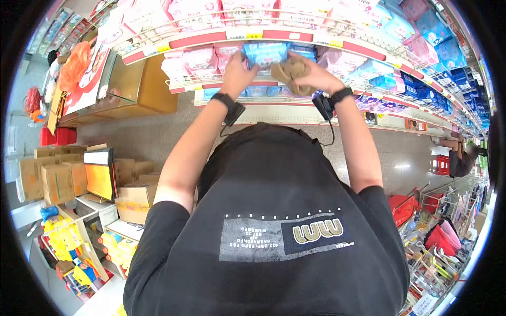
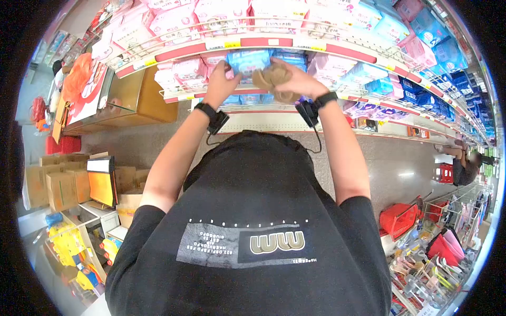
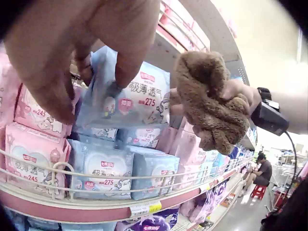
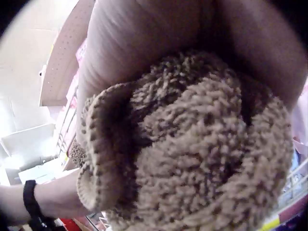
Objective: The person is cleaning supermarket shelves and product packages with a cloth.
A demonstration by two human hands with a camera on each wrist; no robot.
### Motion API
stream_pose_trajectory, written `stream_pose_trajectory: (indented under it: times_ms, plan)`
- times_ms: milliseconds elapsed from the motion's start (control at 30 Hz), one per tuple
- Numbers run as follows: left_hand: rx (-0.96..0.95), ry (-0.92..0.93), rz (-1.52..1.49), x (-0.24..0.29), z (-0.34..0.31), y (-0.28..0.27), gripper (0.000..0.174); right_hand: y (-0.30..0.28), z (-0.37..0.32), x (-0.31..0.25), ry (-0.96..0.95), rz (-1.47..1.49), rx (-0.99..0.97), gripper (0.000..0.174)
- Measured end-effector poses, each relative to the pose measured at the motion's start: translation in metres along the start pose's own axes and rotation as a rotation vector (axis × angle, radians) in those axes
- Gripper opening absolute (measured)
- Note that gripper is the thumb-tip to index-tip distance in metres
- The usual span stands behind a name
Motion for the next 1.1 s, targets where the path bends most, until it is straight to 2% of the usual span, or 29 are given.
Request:
stream_pose_trajectory:
  times_ms: [67, 100, 133, 233, 300, 367, 400, 500, 533, 633, 667, 767, 867, 967, 1067, 1100]
  plan:
    - [-0.081, -0.075, -0.158, 0.002, -0.017, -0.012, 0.058, 0.013, -0.026, -0.028, 0.042, -0.014, -0.032, 0.103]
    - [-0.129, -0.119, -0.22, 0.002, -0.024, -0.018, 0.058, 0.021, -0.037, -0.031, 0.045, 0.119, -0.053, 0.101]
    - [-0.205, -0.125, -0.251, 0.003, -0.029, -0.025, 0.067, 0.025, -0.045, -0.033, 0.029, 0.084, -0.058, 0.1]
    - [-0.195, -0.073, -0.324, 0.018, -0.046, -0.058, 0.074, 0.046, -0.07, -0.052, 0.035, 0.102, -0.054, 0.102]
    - [-0.321, -0.17, -0.477, 0.015, -0.054, -0.066, 0.078, 0.059, -0.083, -0.061, 0.071, 0.169, -0.043, 0.106]
    - [-0.427, -0.252, -0.672, 0.019, -0.061, -0.07, 0.079, 0.07, -0.092, -0.075, -0.031, 0.151, -0.013, 0.103]
    - [-0.418, -0.175, -0.765, 0.015, -0.064, -0.067, 0.074, 0.077, -0.094, -0.08, -0.026, 0.177, -0.008, 0.103]
    - [-0.336, -0.455, -1.09, 0.017, -0.077, -0.077, 0.067, 0.099, -0.096, -0.097, -0.085, 0.178, 0.025, 0.105]
    - [-0.364, -0.364, -1.278, 0.035, -0.07, -0.087, 0.068, 0.106, -0.095, -0.104, -0.099, 0.16, 0.049, 0.104]
    - [-0.503, -0.351, -1.448, 0.046, -0.07, -0.106, 0.072, 0.117, -0.093, -0.126, -0.113, 0.159, 0.055, 0.102]
    - [-0.502, -0.337, -1.447, 0.049, -0.069, -0.113, 0.065, 0.12, -0.091, -0.136, -0.146, 0.2, 0.059, 0.1]
    - [-0.544, -0.403, -1.517, 0.03, -0.074, -0.115, 0.076, 0.131, -0.086, -0.151, -0.204, 0.287, 0.066, 0.097]
    - [-0.521, -0.423, -1.669, 0.035, -0.07, -0.137, 0.08, 0.141, -0.079, -0.159, -0.215, 0.347, 0.013, 0.092]
    - [-0.402, -0.486, -1.646, 0.037, -0.07, -0.153, 0.083, 0.145, -0.073, -0.161, -0.16, 0.436, 0.056, 0.085]
    - [-0.392, -0.502, -1.665, 0.03, -0.074, -0.159, 0.087, 0.136, -0.064, -0.154, -0.224, 0.404, 0.136, 0.079]
    - [-0.39, -0.506, -1.671, 0.026, -0.075, -0.16, 0.088, 0.133, -0.062, -0.156, -0.233, 0.399, 0.222, 0.079]
Point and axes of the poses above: each hand's wrist, its own z-axis towards the middle knuckle, its own y-axis out of the palm, x = y × z, the point moved 7 cm from there along z, towards the middle knuckle, and after that the axes turned 6 degrees about z, right-handed, at the moved point
